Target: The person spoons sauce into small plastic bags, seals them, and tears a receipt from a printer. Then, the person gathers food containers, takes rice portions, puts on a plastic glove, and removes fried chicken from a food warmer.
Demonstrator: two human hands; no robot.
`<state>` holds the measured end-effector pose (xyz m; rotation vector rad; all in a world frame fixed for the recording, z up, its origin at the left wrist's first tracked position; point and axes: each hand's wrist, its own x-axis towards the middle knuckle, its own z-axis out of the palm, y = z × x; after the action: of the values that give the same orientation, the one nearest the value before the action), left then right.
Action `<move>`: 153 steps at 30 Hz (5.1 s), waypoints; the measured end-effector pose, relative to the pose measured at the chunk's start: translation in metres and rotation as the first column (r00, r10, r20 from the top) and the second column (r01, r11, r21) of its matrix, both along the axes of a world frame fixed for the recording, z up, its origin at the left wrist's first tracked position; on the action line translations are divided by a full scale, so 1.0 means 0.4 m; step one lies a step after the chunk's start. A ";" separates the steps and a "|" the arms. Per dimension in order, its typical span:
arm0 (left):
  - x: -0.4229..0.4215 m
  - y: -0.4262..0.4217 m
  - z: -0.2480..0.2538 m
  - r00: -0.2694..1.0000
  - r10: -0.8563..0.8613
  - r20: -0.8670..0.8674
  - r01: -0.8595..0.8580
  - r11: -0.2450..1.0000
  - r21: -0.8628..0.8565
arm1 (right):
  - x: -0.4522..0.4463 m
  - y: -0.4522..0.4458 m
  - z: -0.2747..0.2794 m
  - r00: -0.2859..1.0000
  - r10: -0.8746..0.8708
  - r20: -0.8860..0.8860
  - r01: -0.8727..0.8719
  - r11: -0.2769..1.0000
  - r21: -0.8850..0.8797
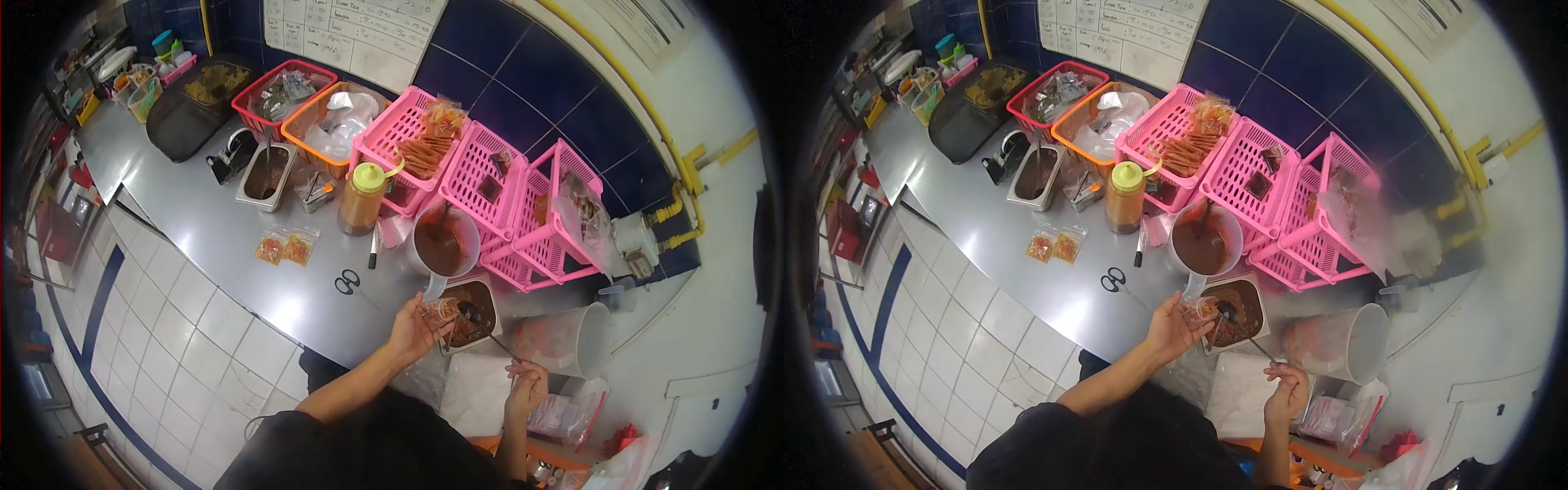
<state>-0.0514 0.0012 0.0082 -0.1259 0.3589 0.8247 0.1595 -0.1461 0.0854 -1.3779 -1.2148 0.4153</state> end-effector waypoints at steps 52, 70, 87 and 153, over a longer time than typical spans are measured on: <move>-1.102 0.252 -0.057 0.806 -0.049 -0.589 0.355 0.838 0.415 | -1.110 0.518 -0.217 0.335 -0.014 -0.942 -0.828 0.472 -0.302; -1.194 0.306 -0.238 0.654 -0.221 -0.723 0.553 0.792 0.259 | -1.235 0.578 -0.253 0.593 0.046 -0.804 -0.707 0.507 -0.493; -1.209 0.305 -0.201 0.766 -0.376 -0.522 0.534 0.824 0.190 | -1.208 0.657 -0.270 0.528 0.350 -0.774 -0.847 0.285 -0.449; -1.102 0.360 0.042 0.452 0.423 -0.786 0.659 0.435 0.613 | -1.213 0.560 -0.211 0.905 0.104 -0.412 -0.169 0.978 -0.125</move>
<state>-0.4920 0.1451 0.0251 1.5214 0.8803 0.7260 -0.3259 0.0777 0.0008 -1.2618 -0.9506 0.8684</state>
